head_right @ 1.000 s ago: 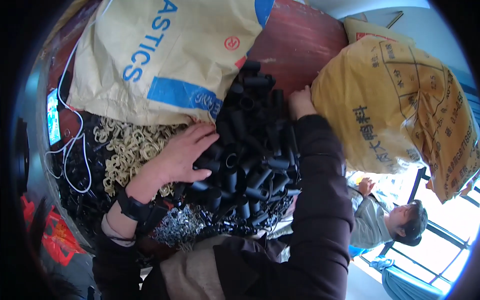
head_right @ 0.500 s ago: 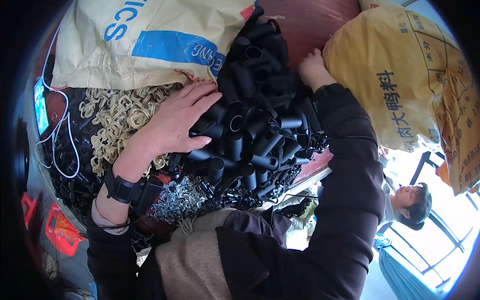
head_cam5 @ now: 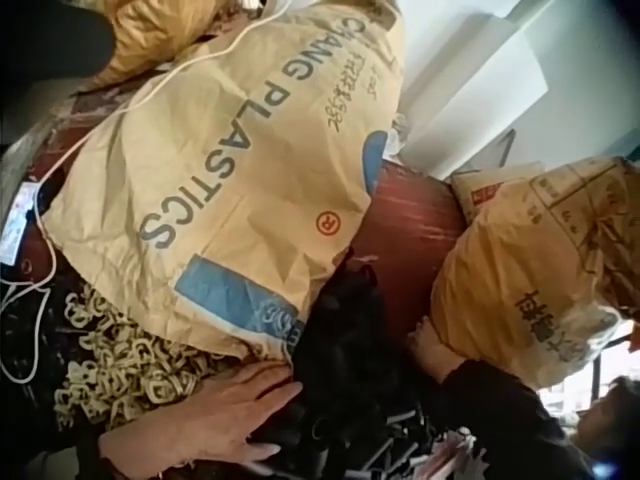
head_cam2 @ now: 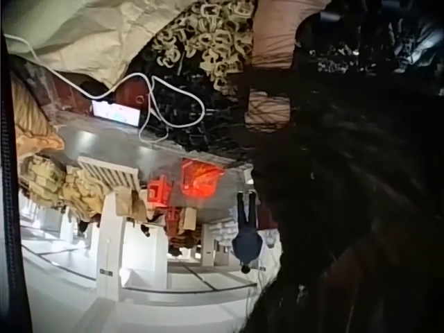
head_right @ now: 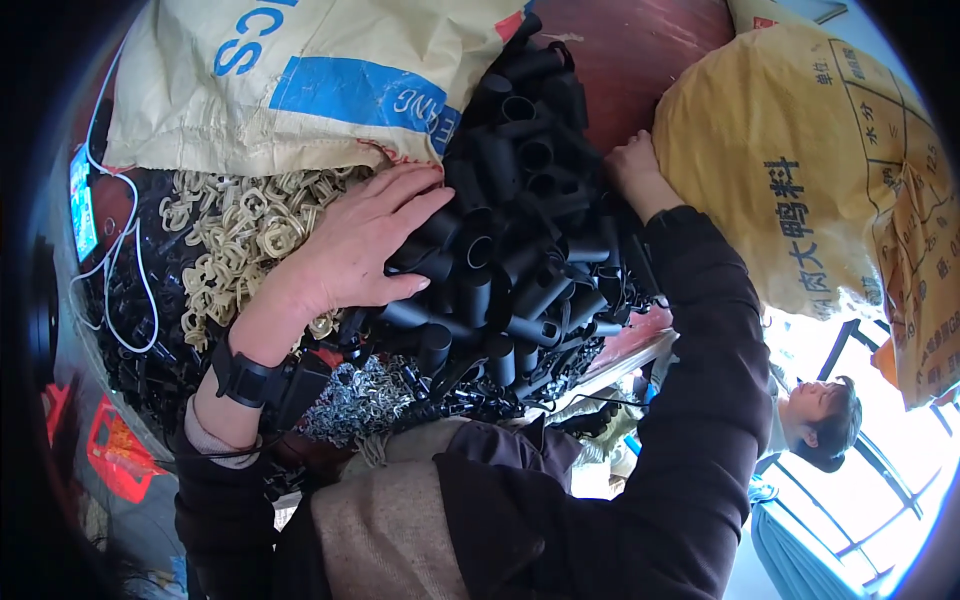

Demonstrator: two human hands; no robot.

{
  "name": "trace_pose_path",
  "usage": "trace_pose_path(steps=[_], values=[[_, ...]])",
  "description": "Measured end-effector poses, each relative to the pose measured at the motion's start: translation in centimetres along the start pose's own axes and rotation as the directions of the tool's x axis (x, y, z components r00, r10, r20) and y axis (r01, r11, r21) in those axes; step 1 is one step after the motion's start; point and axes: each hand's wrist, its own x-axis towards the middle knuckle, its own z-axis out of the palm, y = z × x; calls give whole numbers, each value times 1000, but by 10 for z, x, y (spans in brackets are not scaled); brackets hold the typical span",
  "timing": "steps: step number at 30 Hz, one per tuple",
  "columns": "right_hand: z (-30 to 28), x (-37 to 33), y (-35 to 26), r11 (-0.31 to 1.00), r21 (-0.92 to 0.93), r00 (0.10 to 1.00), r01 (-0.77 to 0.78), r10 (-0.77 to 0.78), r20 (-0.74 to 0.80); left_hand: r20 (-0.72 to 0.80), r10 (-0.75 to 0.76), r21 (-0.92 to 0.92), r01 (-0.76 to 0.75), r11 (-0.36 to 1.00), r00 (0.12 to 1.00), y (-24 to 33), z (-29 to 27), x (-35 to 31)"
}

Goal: The person assembles plastic components by hand, inserting small metal clips and tan plastic pieces into black plastic housings. After repeating this process, they move the finished units into a bag on the floor and gather more black plastic housings from a large bag to place on the table.

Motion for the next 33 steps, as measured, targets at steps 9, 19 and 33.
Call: trace_pose_path(steps=[9,19,33], values=[[23,-64,-44,733,677,905,-60,326,-272,-9,13,63,-12,998,1000,7,-1,3],[-4,-159,-120,152,921,750,359,541,-381,23,-1,201,-4,980,1000,19,-2,2],[109,-155,-91,552,833,613,-31,669,-420,-142,30,183,-3,983,989,55,-5,123]])
